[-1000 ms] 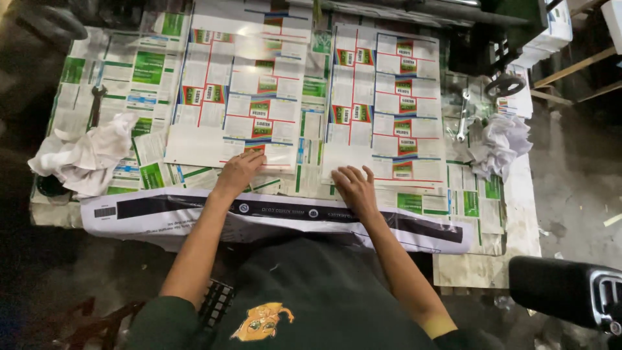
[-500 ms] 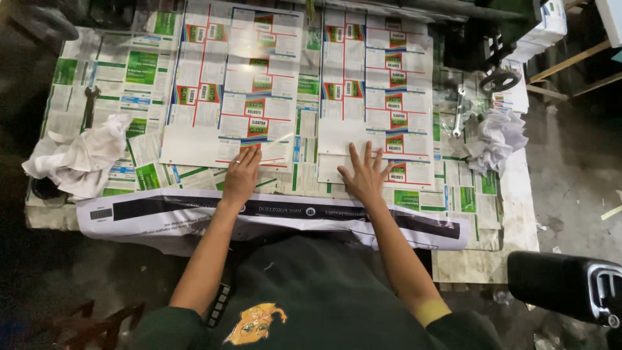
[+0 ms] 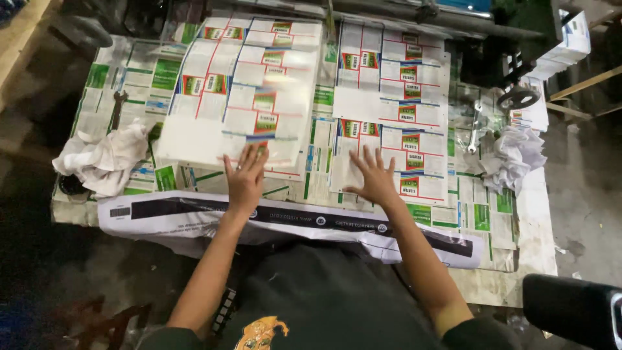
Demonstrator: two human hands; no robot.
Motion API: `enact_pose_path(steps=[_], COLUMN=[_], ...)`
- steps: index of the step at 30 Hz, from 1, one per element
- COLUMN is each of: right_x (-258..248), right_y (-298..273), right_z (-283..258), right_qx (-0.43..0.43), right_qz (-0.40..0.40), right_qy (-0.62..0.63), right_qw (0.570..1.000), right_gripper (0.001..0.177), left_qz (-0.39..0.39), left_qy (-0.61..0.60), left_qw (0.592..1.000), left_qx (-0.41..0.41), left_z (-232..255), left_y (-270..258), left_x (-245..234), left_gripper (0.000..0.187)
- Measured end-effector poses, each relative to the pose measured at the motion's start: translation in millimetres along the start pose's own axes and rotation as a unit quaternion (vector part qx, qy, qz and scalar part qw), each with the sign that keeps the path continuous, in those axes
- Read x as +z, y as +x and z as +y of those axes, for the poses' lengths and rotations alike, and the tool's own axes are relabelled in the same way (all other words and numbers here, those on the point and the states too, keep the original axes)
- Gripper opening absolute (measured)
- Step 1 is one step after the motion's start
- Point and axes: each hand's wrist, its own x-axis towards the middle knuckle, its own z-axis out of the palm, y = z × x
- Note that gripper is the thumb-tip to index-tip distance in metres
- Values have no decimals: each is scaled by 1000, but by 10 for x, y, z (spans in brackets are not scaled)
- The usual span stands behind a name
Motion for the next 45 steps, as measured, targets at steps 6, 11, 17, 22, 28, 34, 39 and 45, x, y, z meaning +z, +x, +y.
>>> enact_pose_path(steps=[6,11,17,22,28,34,39,45], right_x=[322,579,2,77,301,-363,-1272,-172], right_y=[-217,-281,-357,-172,-167,-245,-453,-556], right_z=[78,213,-25,120,373,47,-361,-295], right_qx=[-100,-165,-105,22,29,-6,-27,-52], right_qz=[80,132,177,130,102,210,396,426], right_qy=[-73,-154,25,201,383,262,-29,-14], right_qw=[989,965,978,971,918,942,918,903], right_gripper=[99,63,19,31,23,16,12,30], left_qz=[-110,-134,-125,-109,-107,-107,-126,-124], left_qy=[-17,-43,-35,-23,-18,-22,-18,27], left_qw=[994,990,992,994,994,994,992,992], left_qx=[-17,-30,-13,-8,7,12,12,26], left_z=[-332,-341,-404,-466,-525,-579,-548,-603], left_y=[-416,-403,-195,32,257,397,498,857], left_x=[598,636,717,813,914,1005,1009,1254], left_gripper=[53,46,44,44,44,43,41,53])
